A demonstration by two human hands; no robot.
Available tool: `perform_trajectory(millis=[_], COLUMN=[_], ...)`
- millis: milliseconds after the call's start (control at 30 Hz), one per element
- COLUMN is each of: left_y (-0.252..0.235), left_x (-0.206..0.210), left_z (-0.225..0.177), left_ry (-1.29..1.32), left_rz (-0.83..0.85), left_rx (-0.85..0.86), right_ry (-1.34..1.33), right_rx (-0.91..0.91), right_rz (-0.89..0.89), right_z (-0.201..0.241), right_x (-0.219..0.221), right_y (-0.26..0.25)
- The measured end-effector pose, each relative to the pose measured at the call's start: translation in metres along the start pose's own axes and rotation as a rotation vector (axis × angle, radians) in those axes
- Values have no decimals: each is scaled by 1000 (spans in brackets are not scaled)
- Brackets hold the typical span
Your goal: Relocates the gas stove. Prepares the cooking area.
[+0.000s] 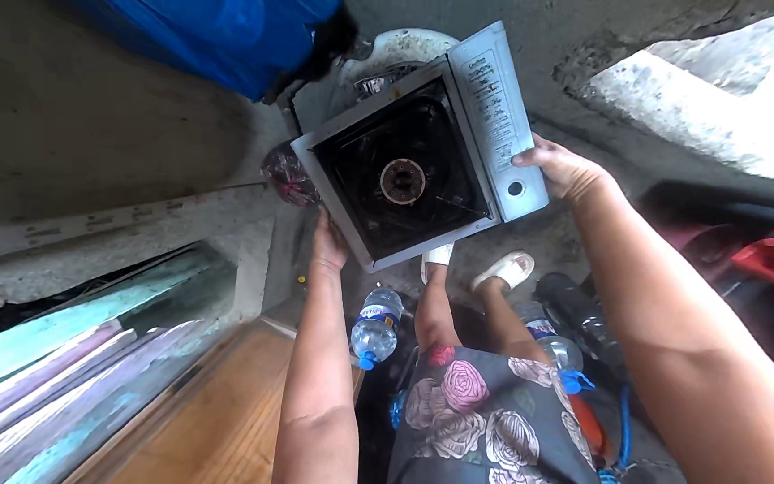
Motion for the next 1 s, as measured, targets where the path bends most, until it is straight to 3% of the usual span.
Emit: perform_trajectory(millis=[500, 733, 1000], left_y=[30, 30, -3], left_x=[21, 55, 92], left_z=[-20, -25, -57], left_ry=[-80, -388, -716], left_rz=[105, 186, 151], left_rx=[79, 163, 256], right_ry=[-257, -361, -484], right_rx=[-128, -199, -261], right_rz=[-43, -142, -174], right_z=[-54, -92, -102], right_x=[-12, -31, -29], right_y=[39, 82, 70])
Point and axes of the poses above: each hand's wrist, its own y-axis away from the middle knuckle, its own x-axis out of the palm, z = x × y, the point moved 6 cm from there along -y, towards the middle knuckle, and after that the axes turned 2 degrees about x, right-handed, at the moved point
